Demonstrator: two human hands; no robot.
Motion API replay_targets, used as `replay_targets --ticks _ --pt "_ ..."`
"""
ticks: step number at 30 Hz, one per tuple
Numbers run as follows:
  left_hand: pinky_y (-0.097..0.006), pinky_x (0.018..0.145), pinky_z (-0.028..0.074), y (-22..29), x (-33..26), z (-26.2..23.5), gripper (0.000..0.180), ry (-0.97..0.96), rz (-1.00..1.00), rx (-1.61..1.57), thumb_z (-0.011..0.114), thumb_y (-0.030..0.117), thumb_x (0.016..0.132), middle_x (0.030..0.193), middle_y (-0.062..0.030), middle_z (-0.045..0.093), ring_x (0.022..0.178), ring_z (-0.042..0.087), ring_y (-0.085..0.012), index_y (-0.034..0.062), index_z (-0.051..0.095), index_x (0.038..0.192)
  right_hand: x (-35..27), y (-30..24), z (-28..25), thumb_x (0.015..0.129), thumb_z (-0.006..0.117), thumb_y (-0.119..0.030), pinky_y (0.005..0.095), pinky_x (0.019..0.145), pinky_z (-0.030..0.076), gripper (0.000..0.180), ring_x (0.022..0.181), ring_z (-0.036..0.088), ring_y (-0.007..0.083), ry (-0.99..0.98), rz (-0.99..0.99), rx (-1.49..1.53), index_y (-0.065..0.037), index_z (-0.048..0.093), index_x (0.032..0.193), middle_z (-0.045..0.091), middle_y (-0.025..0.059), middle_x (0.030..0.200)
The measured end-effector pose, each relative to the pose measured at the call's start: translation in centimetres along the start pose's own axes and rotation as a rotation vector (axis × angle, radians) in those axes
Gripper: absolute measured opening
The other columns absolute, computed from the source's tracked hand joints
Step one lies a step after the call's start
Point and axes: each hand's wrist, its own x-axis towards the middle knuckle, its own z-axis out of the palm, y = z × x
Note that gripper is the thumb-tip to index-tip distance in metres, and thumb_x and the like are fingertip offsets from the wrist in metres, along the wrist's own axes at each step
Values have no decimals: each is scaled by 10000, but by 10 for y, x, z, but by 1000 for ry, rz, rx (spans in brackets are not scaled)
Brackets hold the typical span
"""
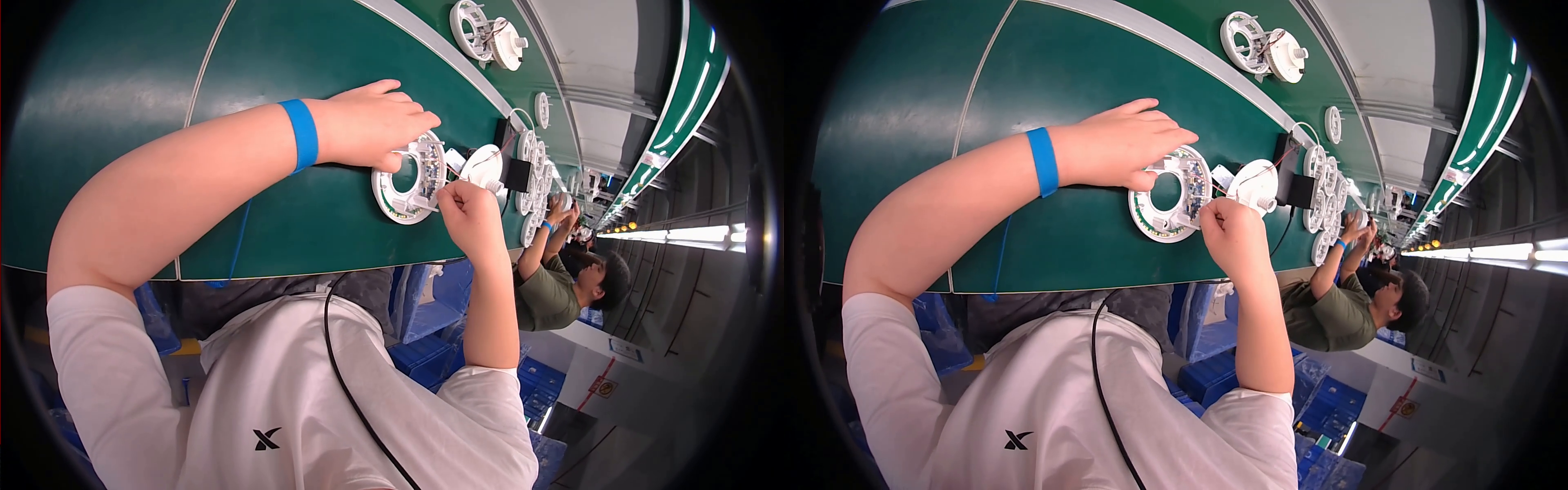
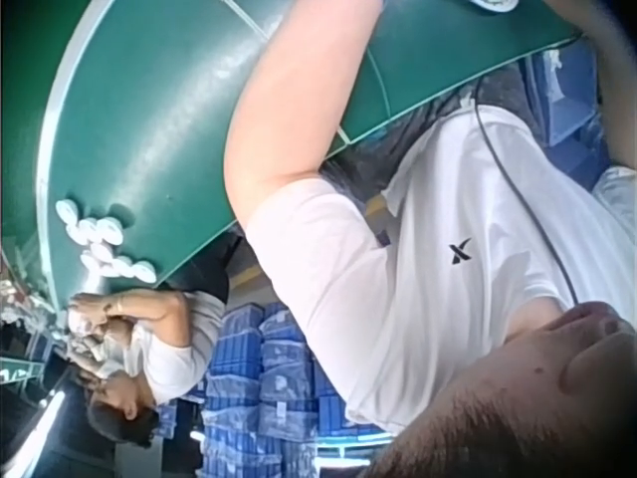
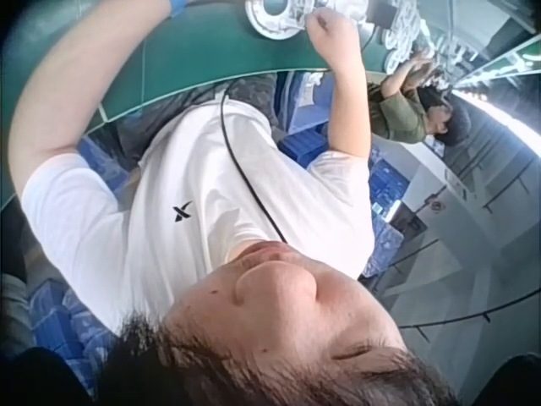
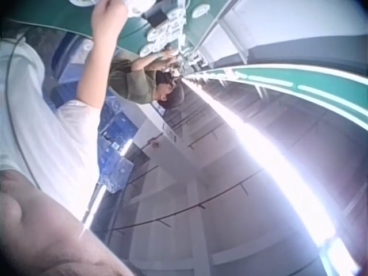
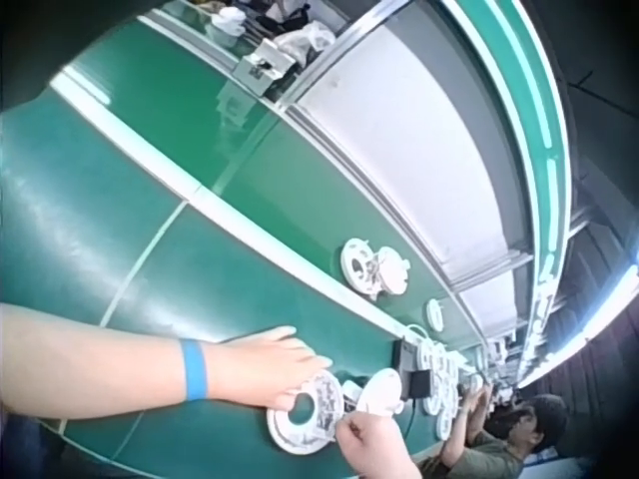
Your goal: The person assembles circular LED light fixtures by hand, connecting LED rings to fixture bases and managing the wiring harness and connectors to form lighting units.
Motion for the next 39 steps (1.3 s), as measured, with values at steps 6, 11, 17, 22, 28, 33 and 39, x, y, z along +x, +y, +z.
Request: replay_targets --ticks 6,11,17,22,28,33,39 --pt "-501 1206 310 3 2 -4 664 -34 -6 -8 708 217 832 1234 -125 664 1263 581 -285 25 492 1429 20 10 3 904 663 -119 319 535 443 173 561 557 114 -115 50 130 29 701 822 617 64 608" --pt "-503 1198 314 1 1 -1 638 -31 -2 5 710 222 829 1233 -134 664 1260 585 -296 28 507 1403 26 5 -3 907 677 -105 284 526 399 163 587 502 62 -173 66 116 32 693 820 590 -3 629" --pt "-518 1211 317 5 3 -9 698 -76 -26 -5 723 204 809 1283 -125 649 1294 563 -281 29 503 1447 30 8 -5 891 692 -102 283 522 393 158 585 501 61 -218 64 114 25 681 797 584 -10 627" --pt "-518 1202 319 1 2 0 661 -10 3 6 725 232 821 1220 -132 672 1247 596 -289 33 506 1412 33 2 -5 860 702 -122 331 524 433 187 554 544 113 -198 73 89 27 666 752 604 47 596" --pt "-519 1199 325 1 0 2 661 23 13 3 727 240 822 1222 -124 673 1244 599 -283 33 512 1411 32 -5 -5 838 688 -104 360 536 463 169 540 583 181 -206 55 5 29 664 737 608 119 584" --pt "-514 1195 330 1 0 0 664 2 -1 18 729 231 815 1217 -115 675 1242 599 -280 35 513 1412 26 -17 -1 831 687 -96 386 551 491 155 550 635 248 -113 -9 -74 30 673 741 641 166 610" --pt "-515 1234 293 4 2 -8 699 -74 -41 -15 711 186 795 1300 -125 639 1321 547 -276 43 500 1446 31 -5 -3 845 690 -89 366 550 488 150 560 633 225 -155 -16 2 29 673 754 650 153 628"
